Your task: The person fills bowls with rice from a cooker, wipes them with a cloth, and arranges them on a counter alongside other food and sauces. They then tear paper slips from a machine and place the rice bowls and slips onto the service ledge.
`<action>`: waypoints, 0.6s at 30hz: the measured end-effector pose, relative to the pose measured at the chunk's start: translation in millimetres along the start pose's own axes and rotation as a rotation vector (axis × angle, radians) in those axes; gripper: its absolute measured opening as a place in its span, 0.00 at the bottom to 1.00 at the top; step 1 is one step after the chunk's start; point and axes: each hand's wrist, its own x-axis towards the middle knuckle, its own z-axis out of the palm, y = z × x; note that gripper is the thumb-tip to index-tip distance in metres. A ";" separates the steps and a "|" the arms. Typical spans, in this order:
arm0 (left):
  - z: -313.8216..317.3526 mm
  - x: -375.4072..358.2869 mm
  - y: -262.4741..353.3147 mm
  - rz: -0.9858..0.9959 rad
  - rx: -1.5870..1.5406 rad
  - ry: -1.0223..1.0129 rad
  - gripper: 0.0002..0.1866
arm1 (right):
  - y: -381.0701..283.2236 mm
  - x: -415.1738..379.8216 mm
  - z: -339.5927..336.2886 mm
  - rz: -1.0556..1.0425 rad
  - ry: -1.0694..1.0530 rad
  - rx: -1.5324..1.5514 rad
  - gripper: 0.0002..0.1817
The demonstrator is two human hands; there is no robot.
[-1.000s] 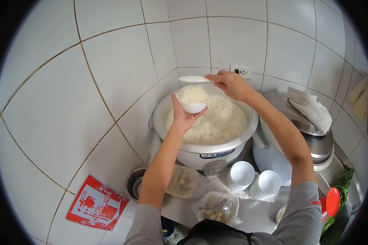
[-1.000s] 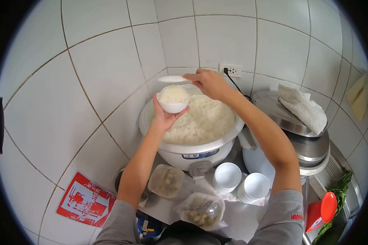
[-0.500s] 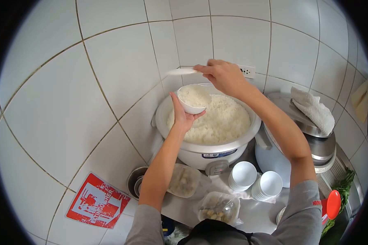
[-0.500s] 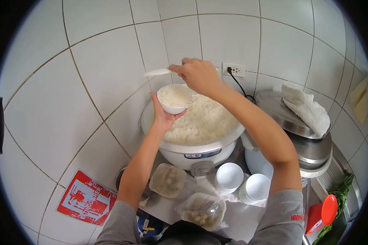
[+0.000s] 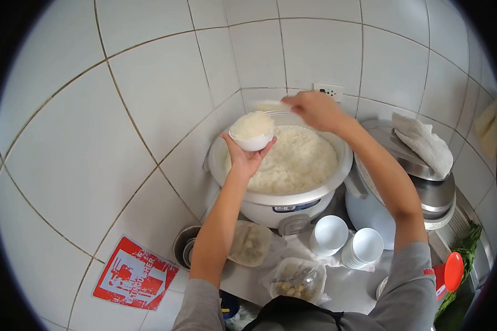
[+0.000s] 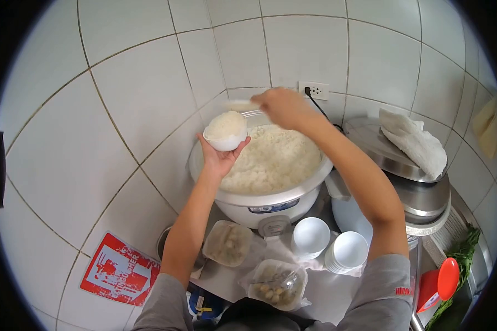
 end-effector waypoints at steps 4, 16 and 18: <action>-6.5 3.0 5.9 -0.036 0.010 -0.070 0.47 | 6.3 -12.7 -3.0 0.074 0.047 0.333 0.16; -7.3 -0.7 4.4 -0.216 -0.047 -0.163 0.38 | 4.6 -24.6 -17.3 -0.040 -0.107 0.538 0.16; -8.0 -1.3 6.6 -0.262 -0.007 -0.188 0.39 | 8.1 -14.3 -20.3 -0.037 -0.157 0.539 0.16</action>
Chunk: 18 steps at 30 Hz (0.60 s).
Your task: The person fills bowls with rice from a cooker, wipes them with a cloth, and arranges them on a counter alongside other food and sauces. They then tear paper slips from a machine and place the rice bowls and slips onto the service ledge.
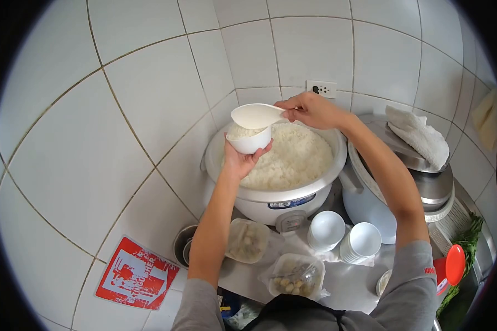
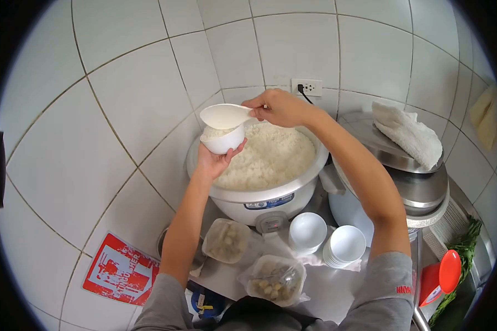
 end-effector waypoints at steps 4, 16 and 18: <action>1.2 -6.3 -4.0 -0.015 0.086 -0.063 0.42 | -5.4 6.8 -13.4 0.028 -0.134 0.025 0.17; 15.0 -14.0 -10.0 0.326 0.284 0.015 0.47 | -16.7 7.8 13.5 0.222 0.439 -0.403 0.09; 17.0 -11.5 -11.2 0.335 0.273 0.029 0.47 | -14.6 2.5 38.2 0.228 0.357 -0.526 0.13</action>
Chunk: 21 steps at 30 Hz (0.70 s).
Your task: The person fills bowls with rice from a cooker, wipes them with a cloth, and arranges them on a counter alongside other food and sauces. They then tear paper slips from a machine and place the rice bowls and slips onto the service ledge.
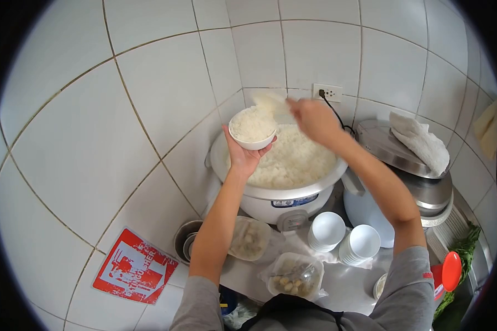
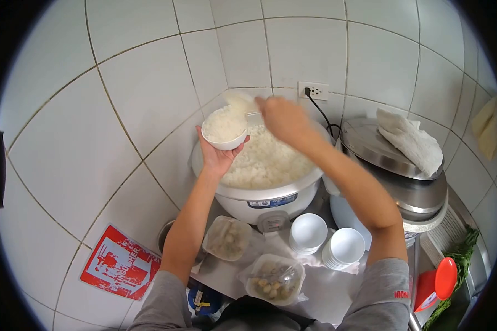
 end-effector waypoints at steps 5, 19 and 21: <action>-1.4 -1.3 0.4 0.029 0.030 0.090 0.45 | -12.1 -8.6 -8.9 -0.036 0.043 -0.036 0.15; 10.4 -5.1 -6.3 0.000 -0.114 0.241 0.43 | -6.4 -8.0 -5.7 0.089 -0.009 0.031 0.17; 12.5 -1.7 -10.1 0.008 -0.173 0.248 0.44 | -19.0 -26.3 5.7 0.088 -0.064 -0.055 0.11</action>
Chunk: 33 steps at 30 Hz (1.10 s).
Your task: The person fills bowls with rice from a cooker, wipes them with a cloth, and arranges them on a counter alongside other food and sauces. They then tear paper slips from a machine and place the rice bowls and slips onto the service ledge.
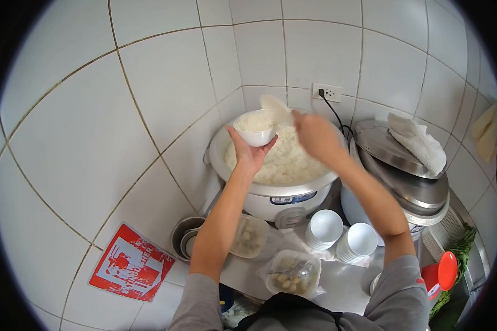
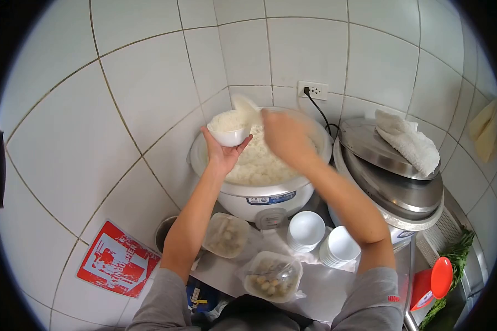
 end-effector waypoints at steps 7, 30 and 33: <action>-3.0 3.2 -5.2 -0.013 -0.032 -0.025 0.45 | -14.0 7.0 -16.9 -0.041 0.096 0.030 0.13; 54.6 -35.9 -89.5 0.030 -0.036 -0.297 0.45 | 5.3 -81.6 -33.4 0.112 0.154 -0.094 0.20; 79.6 -70.9 -101.8 0.060 -0.018 -0.245 0.45 | 27.9 -100.7 -73.7 0.147 0.026 -0.023 0.19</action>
